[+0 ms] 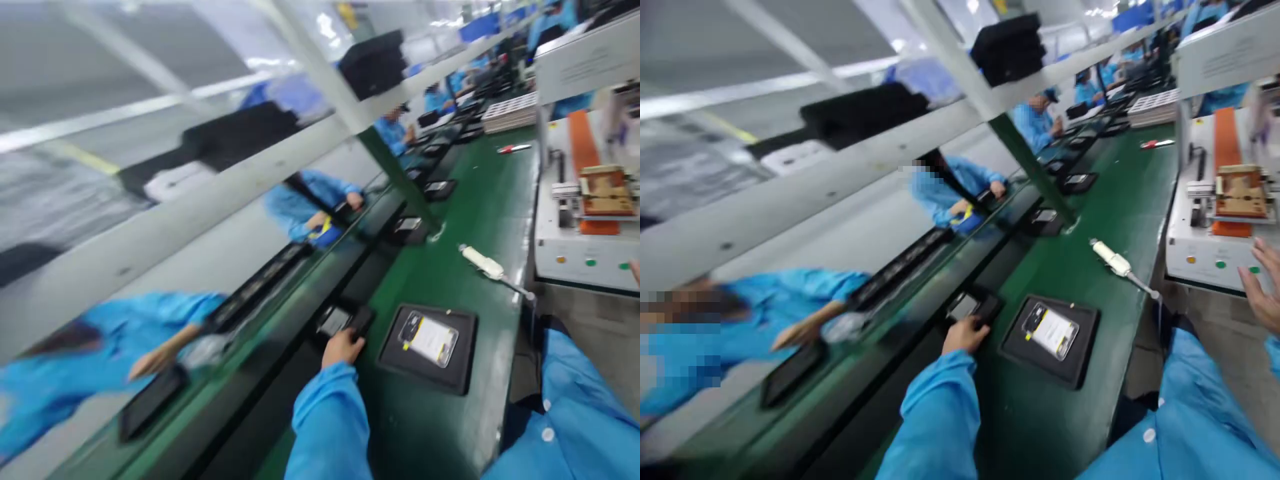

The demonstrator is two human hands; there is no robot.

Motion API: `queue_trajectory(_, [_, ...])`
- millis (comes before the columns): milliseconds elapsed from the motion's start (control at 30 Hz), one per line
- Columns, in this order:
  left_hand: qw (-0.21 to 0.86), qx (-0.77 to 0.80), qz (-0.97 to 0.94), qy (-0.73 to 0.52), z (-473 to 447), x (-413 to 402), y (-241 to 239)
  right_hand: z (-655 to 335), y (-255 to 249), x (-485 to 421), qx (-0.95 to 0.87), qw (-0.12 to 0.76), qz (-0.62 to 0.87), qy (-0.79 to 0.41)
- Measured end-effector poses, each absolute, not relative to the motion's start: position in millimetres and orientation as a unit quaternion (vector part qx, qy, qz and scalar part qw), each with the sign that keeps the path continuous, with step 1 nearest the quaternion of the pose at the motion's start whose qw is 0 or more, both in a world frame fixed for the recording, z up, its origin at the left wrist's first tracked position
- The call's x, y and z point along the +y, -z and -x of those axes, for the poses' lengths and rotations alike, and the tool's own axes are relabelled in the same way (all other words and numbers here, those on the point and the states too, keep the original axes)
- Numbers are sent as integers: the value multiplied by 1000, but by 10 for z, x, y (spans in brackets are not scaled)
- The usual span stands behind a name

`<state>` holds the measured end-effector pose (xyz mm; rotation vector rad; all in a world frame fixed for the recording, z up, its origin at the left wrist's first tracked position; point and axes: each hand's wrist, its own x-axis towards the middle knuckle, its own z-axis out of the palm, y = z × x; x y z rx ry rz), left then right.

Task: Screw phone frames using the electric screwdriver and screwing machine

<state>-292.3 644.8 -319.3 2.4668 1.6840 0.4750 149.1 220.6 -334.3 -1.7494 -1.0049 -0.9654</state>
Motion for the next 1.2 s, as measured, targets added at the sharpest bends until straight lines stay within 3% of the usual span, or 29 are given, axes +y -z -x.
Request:
queue_trajectory(167, [44, 621, -763, -171, 3700, 6177, 3523, -852, 3173, 2781, -520, 449, 653, 317])
queue_trajectory(300, [30, 591, -774, -225, 3923, 5422, 3790, -329, 3247, 3461, -638, 434, 598, 218])
queue_trajectory(467, [11, 475, -815, -332, 3942, 4180, 4006, 30, 3503, 4056, -743, 247, 620, 46])
queue_trajectory(633, [193, 433, -818, -328, 3574, 3240, 4025, 57, 3466, 4053, -764, 109, 635, 28])
queue_trajectory(767, [463, 520, -589, -410, 3507, 3150, 3808, 444, 3333, 4123, -806, 164, 568, 17])
queue_trajectory(900, [605, 563, -189, -531, 3647, 3397, 3493, 1313, 3498, 3978, -862, 218, 451, -75])
queue_trajectory(1033, [673, 561, -91, -474, 3610, 3644, 3335, 1765, 3873, 3793, -878, 178, 437, -84])
queue_trajectory(1200, [661, 595, -180, -420, 3453, 3845, 3408, 1758, 3995, 3788, -859, 218, 453, -97])
